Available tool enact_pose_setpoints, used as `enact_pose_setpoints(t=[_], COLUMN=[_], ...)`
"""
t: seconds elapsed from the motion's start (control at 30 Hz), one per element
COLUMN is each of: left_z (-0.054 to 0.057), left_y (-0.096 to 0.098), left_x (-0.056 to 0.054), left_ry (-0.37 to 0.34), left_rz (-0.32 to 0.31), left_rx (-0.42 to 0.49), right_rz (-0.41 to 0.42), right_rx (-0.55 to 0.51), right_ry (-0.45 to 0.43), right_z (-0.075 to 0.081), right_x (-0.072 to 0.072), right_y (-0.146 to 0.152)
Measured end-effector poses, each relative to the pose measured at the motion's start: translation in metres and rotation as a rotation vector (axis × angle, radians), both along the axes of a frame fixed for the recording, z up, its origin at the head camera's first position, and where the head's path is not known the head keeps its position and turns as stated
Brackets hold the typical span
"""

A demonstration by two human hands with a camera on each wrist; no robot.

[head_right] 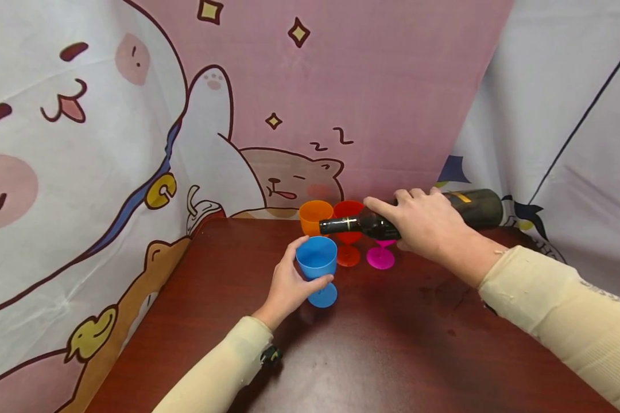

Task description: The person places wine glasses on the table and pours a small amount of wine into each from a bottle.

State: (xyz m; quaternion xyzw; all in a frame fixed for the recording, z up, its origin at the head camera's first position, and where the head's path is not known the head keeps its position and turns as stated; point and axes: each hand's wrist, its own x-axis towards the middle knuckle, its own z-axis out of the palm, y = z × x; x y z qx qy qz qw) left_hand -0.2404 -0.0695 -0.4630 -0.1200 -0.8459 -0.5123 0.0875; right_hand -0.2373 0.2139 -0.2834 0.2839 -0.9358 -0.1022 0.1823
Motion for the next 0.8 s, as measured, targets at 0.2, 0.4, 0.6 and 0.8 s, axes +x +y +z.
enact_pose_setpoints(t=[0.2,0.4,0.6,0.8], left_z=[-0.0012,-0.0007,-0.0013,-0.002], left_y=[0.0004,0.0007,0.0008,0.0011], left_x=[0.0004,0.0005,0.0003,0.0001], left_ry=[-0.006,-0.012,-0.006,0.005], left_rz=[0.008,0.012,0.008,0.008], left_rx=[-0.002,-0.003,0.004,0.006], right_rz=[0.009,0.015,0.012,0.002], right_rx=[0.012,0.019,0.021,0.022], right_ry=[0.017,0.027,0.02,0.007], right_z=[-0.0001,0.001,0.0013,0.0014], right_x=[0.0002,-0.0001,0.0001,0.0009], right_y=[0.0008,0.0002,-0.0003,-0.0011])
